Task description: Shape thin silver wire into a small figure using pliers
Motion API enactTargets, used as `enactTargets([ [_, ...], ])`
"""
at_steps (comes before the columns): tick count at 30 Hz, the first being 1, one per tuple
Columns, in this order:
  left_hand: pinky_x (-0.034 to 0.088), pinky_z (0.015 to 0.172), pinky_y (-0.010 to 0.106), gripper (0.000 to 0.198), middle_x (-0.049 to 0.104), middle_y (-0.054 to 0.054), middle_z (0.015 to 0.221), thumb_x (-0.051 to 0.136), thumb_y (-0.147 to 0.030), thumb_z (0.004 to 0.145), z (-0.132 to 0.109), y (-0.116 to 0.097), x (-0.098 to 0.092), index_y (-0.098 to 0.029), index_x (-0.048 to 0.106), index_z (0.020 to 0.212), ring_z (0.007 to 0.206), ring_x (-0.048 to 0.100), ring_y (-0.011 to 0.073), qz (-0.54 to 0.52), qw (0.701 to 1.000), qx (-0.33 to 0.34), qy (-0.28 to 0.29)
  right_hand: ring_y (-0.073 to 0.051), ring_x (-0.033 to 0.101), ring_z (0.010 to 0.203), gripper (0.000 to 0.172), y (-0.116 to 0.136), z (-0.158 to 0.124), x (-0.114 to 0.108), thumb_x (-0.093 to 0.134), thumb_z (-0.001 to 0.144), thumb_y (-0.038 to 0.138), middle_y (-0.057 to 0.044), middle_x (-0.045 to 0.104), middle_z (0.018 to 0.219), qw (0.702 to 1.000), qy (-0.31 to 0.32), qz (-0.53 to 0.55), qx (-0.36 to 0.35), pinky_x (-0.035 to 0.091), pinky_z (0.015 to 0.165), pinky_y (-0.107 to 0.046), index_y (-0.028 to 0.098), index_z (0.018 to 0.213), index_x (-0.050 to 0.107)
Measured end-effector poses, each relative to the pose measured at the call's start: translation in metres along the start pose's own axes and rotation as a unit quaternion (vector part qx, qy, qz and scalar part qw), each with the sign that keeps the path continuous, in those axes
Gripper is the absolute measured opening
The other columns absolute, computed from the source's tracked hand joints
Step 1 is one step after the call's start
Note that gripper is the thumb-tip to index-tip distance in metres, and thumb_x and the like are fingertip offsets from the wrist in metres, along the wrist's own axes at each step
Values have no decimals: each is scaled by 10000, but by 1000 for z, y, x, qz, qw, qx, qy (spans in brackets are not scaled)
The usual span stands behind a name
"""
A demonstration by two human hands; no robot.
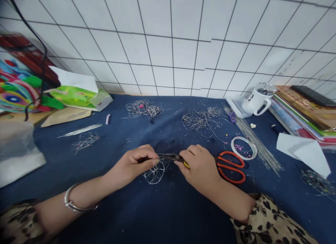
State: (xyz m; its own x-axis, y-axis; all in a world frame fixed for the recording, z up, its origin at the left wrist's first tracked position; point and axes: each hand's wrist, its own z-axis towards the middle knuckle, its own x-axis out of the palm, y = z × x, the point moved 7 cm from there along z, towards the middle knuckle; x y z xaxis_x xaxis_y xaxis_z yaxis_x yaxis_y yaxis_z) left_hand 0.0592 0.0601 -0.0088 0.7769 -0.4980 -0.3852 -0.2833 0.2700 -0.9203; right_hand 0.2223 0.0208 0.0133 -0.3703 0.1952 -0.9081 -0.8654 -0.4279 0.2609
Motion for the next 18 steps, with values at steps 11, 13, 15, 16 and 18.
enactTargets([
  [11,427,590,240,104,549,26,747,553,-177,806,2,-1,2,-154,646,766,655,517,115,12,1000,14,23,-171,464,770,161,5,0,0,506,838,316,-49,544,791,998,54,-33,-24,361,713,-319,182,835,594],
  [13,425,587,237,108,547,26,740,549,-164,804,2,-2,2,-150,645,756,650,517,112,21,999,17,24,-173,457,772,162,5,-1,1,496,843,315,-47,541,792,997,61,-39,-28,354,713,-321,183,836,590],
  [15,424,584,234,111,546,26,728,545,-152,800,1,-4,2,-149,645,751,650,517,114,32,999,21,18,-175,451,773,167,7,-1,2,488,847,320,-44,538,788,997,65,-42,-30,348,713,-322,186,836,586],
  [16,423,582,233,112,545,25,721,544,-147,798,1,-4,2,-150,644,747,650,517,115,39,999,23,13,-176,449,774,170,7,-2,3,483,849,323,-43,536,787,996,66,-43,-29,345,712,-323,186,837,584],
  [18,418,571,231,113,541,22,708,544,-141,793,0,-5,1,-149,641,736,639,514,114,54,998,28,-1,-178,446,774,181,8,-2,4,470,857,329,-44,533,787,996,64,-49,-23,341,709,-325,188,838,583],
])
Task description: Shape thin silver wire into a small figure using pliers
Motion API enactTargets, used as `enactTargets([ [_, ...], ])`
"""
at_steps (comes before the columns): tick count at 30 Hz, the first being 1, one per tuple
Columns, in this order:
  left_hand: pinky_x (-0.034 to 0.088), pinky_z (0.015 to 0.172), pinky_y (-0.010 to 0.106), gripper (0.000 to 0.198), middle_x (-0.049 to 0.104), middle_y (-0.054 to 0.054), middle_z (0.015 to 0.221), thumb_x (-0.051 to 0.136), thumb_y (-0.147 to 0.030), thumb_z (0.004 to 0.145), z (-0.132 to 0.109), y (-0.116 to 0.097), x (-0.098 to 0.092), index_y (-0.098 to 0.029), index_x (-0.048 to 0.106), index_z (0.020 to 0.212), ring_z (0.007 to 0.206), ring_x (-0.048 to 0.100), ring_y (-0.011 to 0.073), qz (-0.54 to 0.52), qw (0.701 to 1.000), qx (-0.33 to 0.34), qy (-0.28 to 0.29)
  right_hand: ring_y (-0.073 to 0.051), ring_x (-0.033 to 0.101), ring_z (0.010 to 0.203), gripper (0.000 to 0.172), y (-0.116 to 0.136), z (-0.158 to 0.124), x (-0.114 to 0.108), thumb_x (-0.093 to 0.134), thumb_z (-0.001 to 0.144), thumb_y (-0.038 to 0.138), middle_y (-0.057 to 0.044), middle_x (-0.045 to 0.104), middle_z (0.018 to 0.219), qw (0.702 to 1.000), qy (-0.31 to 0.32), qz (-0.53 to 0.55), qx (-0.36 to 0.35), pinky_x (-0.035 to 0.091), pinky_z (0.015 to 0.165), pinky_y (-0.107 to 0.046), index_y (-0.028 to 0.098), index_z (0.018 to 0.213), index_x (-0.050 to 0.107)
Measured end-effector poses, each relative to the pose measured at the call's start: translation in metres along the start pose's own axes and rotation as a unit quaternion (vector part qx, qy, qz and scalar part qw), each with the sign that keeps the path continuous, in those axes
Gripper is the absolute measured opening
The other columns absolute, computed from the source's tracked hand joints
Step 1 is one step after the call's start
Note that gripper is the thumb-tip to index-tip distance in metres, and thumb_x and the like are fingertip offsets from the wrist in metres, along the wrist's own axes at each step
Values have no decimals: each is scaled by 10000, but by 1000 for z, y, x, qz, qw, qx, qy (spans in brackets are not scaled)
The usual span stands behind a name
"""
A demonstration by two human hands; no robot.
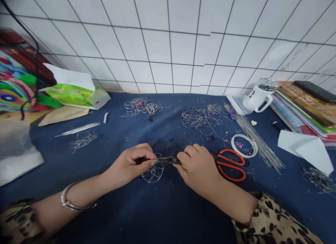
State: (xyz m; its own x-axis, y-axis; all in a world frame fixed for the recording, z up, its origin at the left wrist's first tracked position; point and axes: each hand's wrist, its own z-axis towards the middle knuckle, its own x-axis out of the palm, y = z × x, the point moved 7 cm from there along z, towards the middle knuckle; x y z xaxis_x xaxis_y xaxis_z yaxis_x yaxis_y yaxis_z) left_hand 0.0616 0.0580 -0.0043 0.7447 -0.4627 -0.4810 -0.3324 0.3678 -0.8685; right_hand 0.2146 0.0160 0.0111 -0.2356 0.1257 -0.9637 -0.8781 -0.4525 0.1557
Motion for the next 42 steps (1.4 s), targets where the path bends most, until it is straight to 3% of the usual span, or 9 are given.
enactTargets([
  [6,398,556,229,129,529,13,660,538,-103,772,-1,-4,-2,-149,625,688,617,504,112,42,998,24,-29,-180,438,754,204,4,-1,-2,455,864,336,-50,525,766,1000,-22,-14,11,334,684,-322,185,820,586],
  [17,380,529,218,129,506,0,641,541,-98,753,-2,-7,0,-149,591,645,579,484,100,45,998,31,-31,-166,452,720,198,10,0,-3,456,868,317,-46,530,738,998,-48,-30,-19,364,678,-303,180,844,596],
  [33,377,539,230,135,490,6,633,534,-135,779,-6,-14,-5,-151,603,664,576,476,105,64,992,64,-83,-124,527,678,186,0,2,15,530,834,364,1,553,703,985,33,153,69,405,636,-234,200,767,586],
  [42,382,533,234,135,479,4,618,543,-119,762,-5,-14,-5,-145,602,643,564,471,106,73,992,48,-92,-156,502,727,197,5,1,0,492,852,342,-40,543,741,999,-21,37,24,389,665,-277,184,799,596],
])
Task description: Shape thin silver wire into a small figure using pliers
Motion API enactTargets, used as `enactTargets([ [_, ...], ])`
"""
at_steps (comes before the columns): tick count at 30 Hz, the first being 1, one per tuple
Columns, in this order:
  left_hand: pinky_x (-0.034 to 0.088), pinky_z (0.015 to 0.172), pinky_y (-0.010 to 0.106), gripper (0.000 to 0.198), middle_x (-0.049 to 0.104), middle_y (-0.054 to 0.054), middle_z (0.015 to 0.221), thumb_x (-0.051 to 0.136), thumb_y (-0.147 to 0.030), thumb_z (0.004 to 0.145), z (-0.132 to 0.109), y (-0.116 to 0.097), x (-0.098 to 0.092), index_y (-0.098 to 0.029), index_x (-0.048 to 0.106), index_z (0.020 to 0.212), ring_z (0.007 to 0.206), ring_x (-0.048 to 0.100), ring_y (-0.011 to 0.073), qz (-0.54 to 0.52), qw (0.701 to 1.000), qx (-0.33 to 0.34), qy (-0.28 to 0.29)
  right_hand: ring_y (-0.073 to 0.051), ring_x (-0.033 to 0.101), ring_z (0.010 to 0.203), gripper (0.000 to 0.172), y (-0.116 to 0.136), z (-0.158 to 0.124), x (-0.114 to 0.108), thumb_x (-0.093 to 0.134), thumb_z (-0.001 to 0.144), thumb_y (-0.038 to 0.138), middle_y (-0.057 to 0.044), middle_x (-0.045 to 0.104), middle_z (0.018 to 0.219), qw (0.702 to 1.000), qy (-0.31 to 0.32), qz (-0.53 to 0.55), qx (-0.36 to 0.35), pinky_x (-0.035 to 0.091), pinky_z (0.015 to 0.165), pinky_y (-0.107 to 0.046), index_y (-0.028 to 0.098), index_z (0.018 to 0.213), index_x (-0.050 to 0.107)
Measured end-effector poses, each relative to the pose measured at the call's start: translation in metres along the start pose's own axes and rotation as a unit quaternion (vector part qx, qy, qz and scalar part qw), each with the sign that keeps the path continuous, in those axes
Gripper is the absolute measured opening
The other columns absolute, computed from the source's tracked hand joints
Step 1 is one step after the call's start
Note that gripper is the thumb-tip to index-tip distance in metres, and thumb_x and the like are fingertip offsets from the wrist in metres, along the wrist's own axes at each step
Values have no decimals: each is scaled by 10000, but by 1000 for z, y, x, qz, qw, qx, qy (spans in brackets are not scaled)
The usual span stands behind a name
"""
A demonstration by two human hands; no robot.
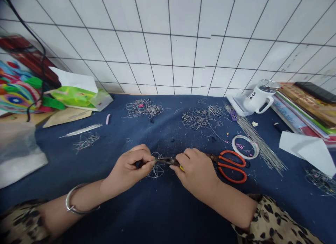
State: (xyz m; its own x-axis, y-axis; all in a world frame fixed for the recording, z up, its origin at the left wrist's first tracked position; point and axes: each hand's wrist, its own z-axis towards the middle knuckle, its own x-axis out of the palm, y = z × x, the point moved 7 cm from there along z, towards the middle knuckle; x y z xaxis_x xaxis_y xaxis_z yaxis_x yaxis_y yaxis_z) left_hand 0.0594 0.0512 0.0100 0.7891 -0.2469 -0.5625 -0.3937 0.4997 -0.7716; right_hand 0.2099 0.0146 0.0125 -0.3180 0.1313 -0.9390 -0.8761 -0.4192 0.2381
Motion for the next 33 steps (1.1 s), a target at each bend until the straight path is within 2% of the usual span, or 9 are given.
enactTargets([
  [7,387,552,235,130,497,9,656,546,-117,780,2,5,4,-141,601,664,593,483,105,-47,998,-25,42,-154,478,707,199,0,0,-4,468,868,324,-38,538,727,999,-7,-33,-35,374,649,-281,183,801,591],
  [15,406,565,226,87,504,17,726,555,-157,808,2,13,10,-132,602,738,620,479,96,-142,983,-48,108,-141,493,726,202,-8,1,2,486,862,344,-27,562,744,999,12,30,-37,379,685,-265,184,818,601],
  [25,394,565,242,106,499,14,667,566,-105,779,4,3,2,-124,590,678,614,483,109,-102,993,6,58,-108,502,677,181,-12,3,13,556,817,369,21,551,704,986,89,139,34,367,635,-222,202,762,595],
  [33,400,573,244,105,500,14,677,557,-92,786,1,3,2,-125,587,691,616,489,108,-110,992,12,53,-99,503,654,166,-13,4,15,577,801,356,37,543,677,970,129,194,75,367,624,-221,207,733,600],
])
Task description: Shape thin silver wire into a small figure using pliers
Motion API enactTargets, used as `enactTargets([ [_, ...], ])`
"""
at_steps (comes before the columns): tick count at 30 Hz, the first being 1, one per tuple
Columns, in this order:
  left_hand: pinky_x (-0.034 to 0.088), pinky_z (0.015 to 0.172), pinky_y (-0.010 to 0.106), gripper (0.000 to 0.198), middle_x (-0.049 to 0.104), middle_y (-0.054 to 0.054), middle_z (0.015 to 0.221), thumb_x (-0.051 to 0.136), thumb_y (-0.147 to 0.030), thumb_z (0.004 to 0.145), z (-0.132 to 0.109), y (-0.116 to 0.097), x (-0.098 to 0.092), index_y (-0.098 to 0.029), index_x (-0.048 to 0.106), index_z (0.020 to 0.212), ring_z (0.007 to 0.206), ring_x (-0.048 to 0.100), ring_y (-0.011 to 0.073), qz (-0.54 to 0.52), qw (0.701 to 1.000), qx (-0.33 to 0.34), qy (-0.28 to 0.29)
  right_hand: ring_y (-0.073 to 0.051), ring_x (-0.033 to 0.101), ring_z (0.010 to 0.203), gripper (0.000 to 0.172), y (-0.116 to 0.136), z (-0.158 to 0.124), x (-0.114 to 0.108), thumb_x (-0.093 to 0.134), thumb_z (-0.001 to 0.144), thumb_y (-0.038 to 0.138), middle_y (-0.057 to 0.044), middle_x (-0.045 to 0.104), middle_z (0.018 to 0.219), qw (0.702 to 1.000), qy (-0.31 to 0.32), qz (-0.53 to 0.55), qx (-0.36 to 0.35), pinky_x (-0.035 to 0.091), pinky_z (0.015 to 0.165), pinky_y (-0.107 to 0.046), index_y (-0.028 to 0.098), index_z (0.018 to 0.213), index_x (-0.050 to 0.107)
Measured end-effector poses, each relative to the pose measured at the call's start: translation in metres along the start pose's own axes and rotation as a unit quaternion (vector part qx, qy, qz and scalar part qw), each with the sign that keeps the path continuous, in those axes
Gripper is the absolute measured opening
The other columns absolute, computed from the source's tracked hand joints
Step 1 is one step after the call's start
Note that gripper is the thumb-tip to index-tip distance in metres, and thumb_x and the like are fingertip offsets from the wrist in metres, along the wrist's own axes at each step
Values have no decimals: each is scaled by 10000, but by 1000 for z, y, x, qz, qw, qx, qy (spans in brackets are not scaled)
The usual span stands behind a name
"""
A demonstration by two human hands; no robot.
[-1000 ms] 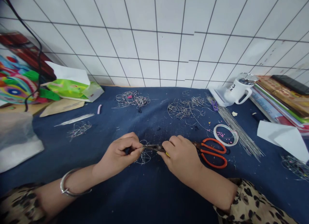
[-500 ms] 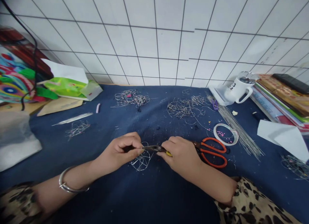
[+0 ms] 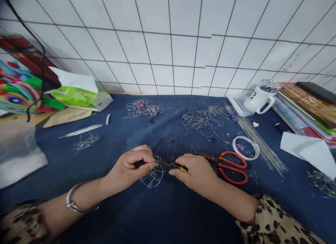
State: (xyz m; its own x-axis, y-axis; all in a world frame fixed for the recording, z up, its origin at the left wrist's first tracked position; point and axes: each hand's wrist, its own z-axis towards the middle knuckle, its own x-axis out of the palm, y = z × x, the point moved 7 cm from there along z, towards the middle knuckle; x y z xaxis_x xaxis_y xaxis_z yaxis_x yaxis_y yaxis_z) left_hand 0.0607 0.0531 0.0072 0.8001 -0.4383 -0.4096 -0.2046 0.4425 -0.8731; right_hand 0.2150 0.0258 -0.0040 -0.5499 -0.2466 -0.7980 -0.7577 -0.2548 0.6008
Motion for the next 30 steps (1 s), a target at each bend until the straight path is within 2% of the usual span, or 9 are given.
enactTargets([
  [4,401,584,240,95,496,14,709,558,-126,804,1,6,1,-130,588,715,632,483,105,-32,999,-23,16,-102,500,656,165,1,-2,0,580,800,352,34,541,680,1000,-13,-3,-5,365,618,-222,204,728,591],
  [10,382,579,229,99,474,11,775,536,-206,846,2,15,6,-143,604,812,635,446,92,-125,988,-66,67,-116,498,705,171,3,-5,-4,549,824,360,12,552,728,994,-80,-58,-44,368,663,-237,202,770,586],
  [17,352,580,238,153,440,-3,741,511,-217,865,2,15,12,-137,602,772,616,410,85,-193,971,-89,106,-125,496,728,188,3,-7,-6,521,841,367,-5,564,762,987,-112,-85,-74,371,683,-250,196,794,583],
  [23,339,564,230,127,445,-6,749,533,-230,853,1,21,13,-143,613,806,603,403,79,-218,963,-112,107,-128,502,733,179,3,-6,-5,528,837,357,-11,568,766,987,-113,-83,-77,379,688,-252,193,794,586],
  [30,352,564,232,116,476,8,767,549,-239,837,1,22,9,-149,620,820,616,421,90,-170,977,-102,81,-125,510,741,170,4,-6,-5,527,837,345,-14,570,777,985,-115,-99,-77,389,688,-248,192,805,591],
])
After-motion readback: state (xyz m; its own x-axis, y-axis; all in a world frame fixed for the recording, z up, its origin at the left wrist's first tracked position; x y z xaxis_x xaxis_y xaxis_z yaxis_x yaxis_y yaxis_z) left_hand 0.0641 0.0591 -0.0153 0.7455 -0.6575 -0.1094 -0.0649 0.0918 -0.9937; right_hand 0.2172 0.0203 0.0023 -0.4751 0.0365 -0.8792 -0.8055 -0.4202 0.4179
